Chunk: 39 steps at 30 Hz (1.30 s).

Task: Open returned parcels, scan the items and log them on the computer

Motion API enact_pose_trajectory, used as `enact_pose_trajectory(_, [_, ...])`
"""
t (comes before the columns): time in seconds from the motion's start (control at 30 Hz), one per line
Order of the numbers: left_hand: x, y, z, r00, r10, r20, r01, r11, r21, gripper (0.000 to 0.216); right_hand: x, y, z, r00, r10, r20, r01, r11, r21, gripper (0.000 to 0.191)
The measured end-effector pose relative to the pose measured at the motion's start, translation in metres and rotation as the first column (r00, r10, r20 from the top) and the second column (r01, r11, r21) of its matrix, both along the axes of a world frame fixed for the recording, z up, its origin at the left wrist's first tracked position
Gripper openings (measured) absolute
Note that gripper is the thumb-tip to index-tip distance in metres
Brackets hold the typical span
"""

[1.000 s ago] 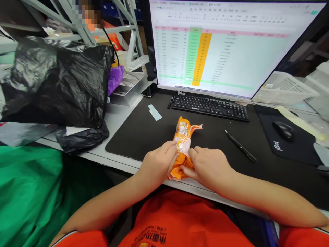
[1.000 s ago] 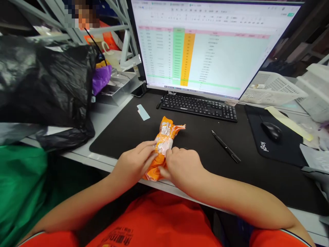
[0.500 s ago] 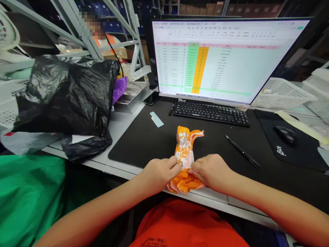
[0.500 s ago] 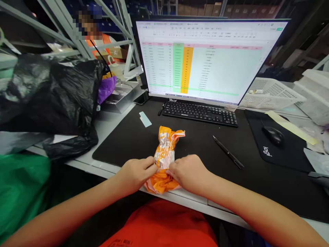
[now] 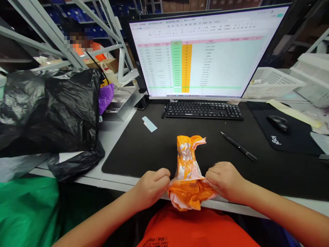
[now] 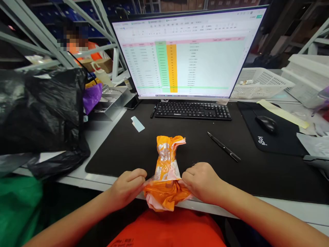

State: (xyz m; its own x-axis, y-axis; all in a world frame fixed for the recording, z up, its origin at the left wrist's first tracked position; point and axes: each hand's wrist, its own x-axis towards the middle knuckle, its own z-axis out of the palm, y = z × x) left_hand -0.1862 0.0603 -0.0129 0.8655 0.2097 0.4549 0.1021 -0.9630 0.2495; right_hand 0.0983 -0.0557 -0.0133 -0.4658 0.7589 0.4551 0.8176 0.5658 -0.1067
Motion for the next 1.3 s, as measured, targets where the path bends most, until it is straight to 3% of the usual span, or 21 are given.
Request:
enact_pose_trajectory(0.1, [-0.004,0.001,0.004,0.996,0.069,0.063,-0.056,0.982,-0.181,0.031,0.009,-0.003,-0.008,0.997,-0.044,-0.06,0.042,0.998,-0.04,0.042])
enact_pose_trajectory(0.2, [-0.005,0.003,0.007,0.984,0.159,0.083,-0.118,0.922,-0.369,0.039,0.016,-0.005,-0.019,0.98,-0.119,-0.158,0.102,0.989,-0.112,0.044])
enact_pose_trajectory(0.33, [0.0,0.006,0.005,0.983,0.154,0.101,-0.086,0.867,-0.491,0.041,0.011,0.001,-0.026,0.931,-0.2,-0.304,0.139,0.968,-0.21,0.047])
enact_pose_trajectory(0.43, [0.003,0.006,0.006,0.974,0.129,0.185,-0.015,0.856,-0.517,0.024,-0.004,0.009,-0.025,0.868,-0.281,-0.409,0.191,0.95,-0.246,0.048])
enact_pose_trajectory(0.47, [0.003,0.004,0.009,0.969,0.128,0.213,-0.003,0.863,-0.505,0.031,-0.009,0.011,-0.023,0.847,-0.304,-0.436,0.203,0.943,-0.263,0.048])
enact_pose_trajectory(0.53, [0.001,-0.001,0.017,0.971,0.094,0.221,0.012,0.9,-0.436,0.069,-0.02,0.015,-0.022,0.809,-0.332,-0.484,0.201,0.931,-0.303,0.048])
enact_pose_trajectory(0.57, [0.0,-0.004,0.023,0.982,0.059,0.178,0.016,0.92,-0.392,0.076,-0.024,0.017,-0.021,0.792,-0.336,-0.51,0.188,0.929,-0.319,0.048])
enact_pose_trajectory(0.63, [-0.003,-0.009,0.034,0.998,-0.046,0.033,0.054,0.942,-0.33,0.067,-0.031,0.02,-0.022,0.763,-0.331,-0.556,0.152,0.927,-0.343,0.049])
enact_pose_trajectory(0.73, [-0.008,-0.011,0.046,0.982,-0.175,-0.075,0.134,0.914,-0.382,0.053,-0.039,0.027,-0.025,0.73,-0.33,-0.598,0.118,0.923,-0.366,0.051])
enact_pose_trajectory(0.87, [-0.014,-0.002,0.054,0.983,-0.167,-0.071,0.122,0.898,-0.422,0.069,-0.046,0.042,-0.032,0.71,-0.352,-0.61,0.13,0.917,-0.378,0.056])
enact_pose_trajectory(0.93, [-0.012,0.0,0.06,0.996,-0.067,-0.05,0.045,0.934,-0.355,0.067,-0.048,0.047,-0.031,0.765,-0.336,-0.55,0.143,0.921,-0.364,0.058])
enact_pose_trajectory(1.03, [0.001,-0.004,0.069,0.996,0.087,-0.006,-0.087,0.994,-0.059,0.043,-0.048,0.046,-0.022,0.917,-0.257,-0.305,0.166,0.941,-0.296,0.056])
enact_pose_trajectory(1.13, [0.015,-0.012,0.071,0.988,0.085,-0.127,-0.056,0.974,0.221,0.032,-0.043,0.038,-0.009,0.965,-0.252,-0.075,0.225,0.94,-0.257,0.045])
enact_pose_trajectory(1.2, [0.02,-0.015,0.064,0.977,0.071,-0.199,-0.006,0.951,0.308,0.029,-0.04,0.033,-0.002,0.956,-0.291,-0.034,0.269,0.917,-0.293,0.039])
enact_pose_trajectory(1.3, [0.022,-0.016,0.048,0.984,0.11,-0.143,-0.036,0.897,0.441,0.021,-0.042,0.029,0.005,0.957,-0.291,-0.017,0.267,0.9,-0.345,0.034])
